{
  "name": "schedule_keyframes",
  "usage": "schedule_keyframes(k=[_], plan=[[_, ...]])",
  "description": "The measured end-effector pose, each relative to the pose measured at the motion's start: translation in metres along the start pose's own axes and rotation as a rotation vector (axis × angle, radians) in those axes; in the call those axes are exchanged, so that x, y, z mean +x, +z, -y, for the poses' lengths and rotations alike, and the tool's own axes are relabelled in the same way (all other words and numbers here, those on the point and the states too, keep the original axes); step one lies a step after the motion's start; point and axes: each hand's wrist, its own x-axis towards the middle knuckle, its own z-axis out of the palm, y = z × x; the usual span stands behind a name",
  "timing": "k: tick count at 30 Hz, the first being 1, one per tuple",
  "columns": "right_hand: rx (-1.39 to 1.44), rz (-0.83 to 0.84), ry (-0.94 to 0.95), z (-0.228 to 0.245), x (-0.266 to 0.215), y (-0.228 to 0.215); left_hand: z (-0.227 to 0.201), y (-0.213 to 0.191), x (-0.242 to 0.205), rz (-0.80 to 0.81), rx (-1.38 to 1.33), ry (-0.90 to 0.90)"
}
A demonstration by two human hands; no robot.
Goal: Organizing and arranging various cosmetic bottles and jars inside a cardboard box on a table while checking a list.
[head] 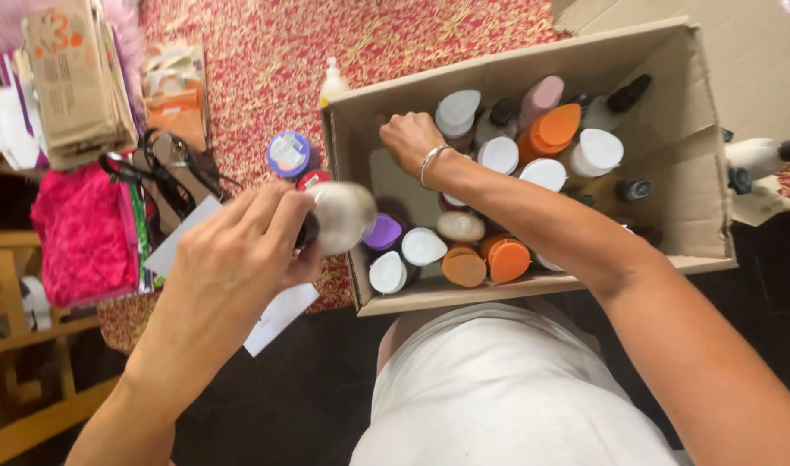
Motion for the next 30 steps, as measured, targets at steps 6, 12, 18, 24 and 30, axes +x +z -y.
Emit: schedule_keyframes(k=[6, 12, 18, 24, 30], plan=[[0.278, -0.186, 0.093, -0.012, -0.053, -0.068, 0.005, 0.01, -0.007, 0.229, -0.296, -0.06], [0.692, -0.564, -0.009, -0.056, -0.175, -0.214, -0.016, -0.014, 0.015, 0.05, -0.197, 0.062], [0.826, -0.958, 0.185, -0.158, -0.321, -0.235, -0.06, -0.048, 0.102, -0.002, -0.461, 0.217], [0.024, -1.005, 0.535, -0.287, -0.426, -0.153, -0.145, -0.013, 0.23, -0.237, -0.353, 0.366], [0.162, -1.057, 0.685, -0.395, -0.452, -0.084, -0.274, 0.135, 0.386, -0.305, -0.606, 0.264]])
